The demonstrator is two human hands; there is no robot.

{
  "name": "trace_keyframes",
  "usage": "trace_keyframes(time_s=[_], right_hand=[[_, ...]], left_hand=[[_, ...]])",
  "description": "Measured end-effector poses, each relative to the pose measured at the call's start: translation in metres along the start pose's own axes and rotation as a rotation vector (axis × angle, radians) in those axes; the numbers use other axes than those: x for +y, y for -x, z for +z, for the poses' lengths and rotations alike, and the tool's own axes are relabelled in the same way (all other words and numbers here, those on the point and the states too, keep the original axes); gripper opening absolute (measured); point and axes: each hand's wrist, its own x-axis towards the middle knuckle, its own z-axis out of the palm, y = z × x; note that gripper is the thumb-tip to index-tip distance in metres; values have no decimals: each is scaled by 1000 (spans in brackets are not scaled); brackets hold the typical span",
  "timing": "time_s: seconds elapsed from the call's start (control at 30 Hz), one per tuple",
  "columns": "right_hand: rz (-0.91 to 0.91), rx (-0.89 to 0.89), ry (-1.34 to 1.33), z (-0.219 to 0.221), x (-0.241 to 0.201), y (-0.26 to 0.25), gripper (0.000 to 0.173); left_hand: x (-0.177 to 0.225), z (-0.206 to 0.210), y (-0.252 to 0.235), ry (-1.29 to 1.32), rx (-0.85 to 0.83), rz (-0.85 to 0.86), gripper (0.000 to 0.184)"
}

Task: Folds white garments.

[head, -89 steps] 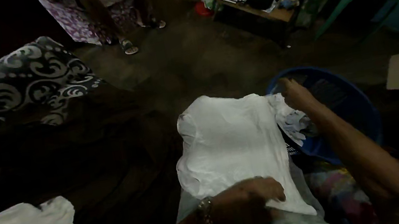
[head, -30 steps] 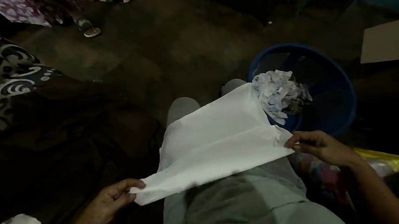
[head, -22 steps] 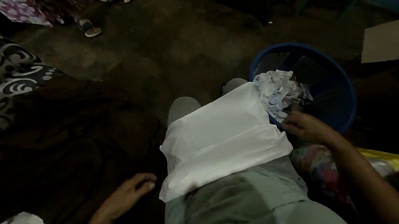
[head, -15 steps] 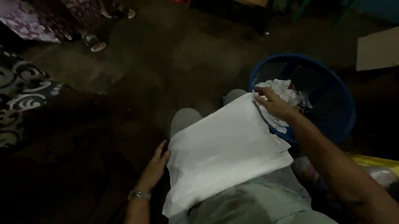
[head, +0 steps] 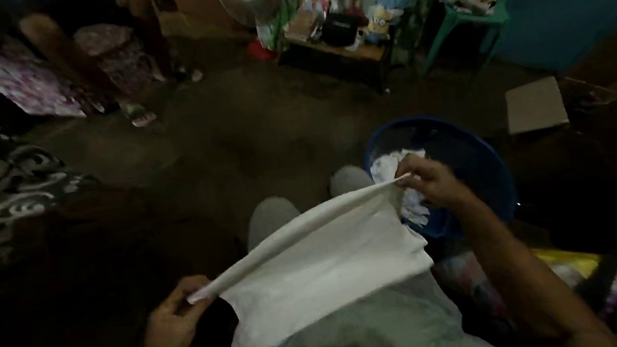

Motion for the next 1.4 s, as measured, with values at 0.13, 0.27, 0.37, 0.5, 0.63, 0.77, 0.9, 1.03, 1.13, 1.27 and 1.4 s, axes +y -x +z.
trace_keyframes(time_s=[0.13, 0.27, 0.37, 0.5, 0.63, 0.77, 0.9, 1.03, 1.13, 1.27, 1.4], right_hand=[[3, -194, -2, -21, 9, 67, 17], [307, -382, 9, -23, 14, 118, 29], [598, -118, -61, 7, 14, 130, 46], [836, -66, -151, 51, 8, 120, 53], [811, 15, -227, 73, -10, 108, 46], [716, 81, -272, 58, -30, 89, 38], [507, 48, -263, 47, -76, 58, 30], [301, -128, -241, 86, -132, 27, 25], [173, -376, -235, 147, -154, 9, 34], [88, -795, -141, 209, -159, -11, 49], [-31, -666, 117, 232, -109, -24, 39]], left_hand=[[-9, -11, 33, 39, -208, 118, 9], [-39, -5, 71, 215, -274, -125, 43], [-39, 23, 83, 290, -56, -482, 57], [-9, 52, 79, 258, -11, -713, 56], [8, 52, 73, 33, -91, -685, 38], [7, 46, 69, 39, -87, -539, 26], [13, 43, 59, 232, 30, -459, 18], [4, 46, 53, 402, 135, -468, 17], [-1, 49, 55, 570, 132, -583, 54], [7, 46, 63, 786, 132, -605, 87], [-1, 46, 72, 577, 92, -555, 49]])
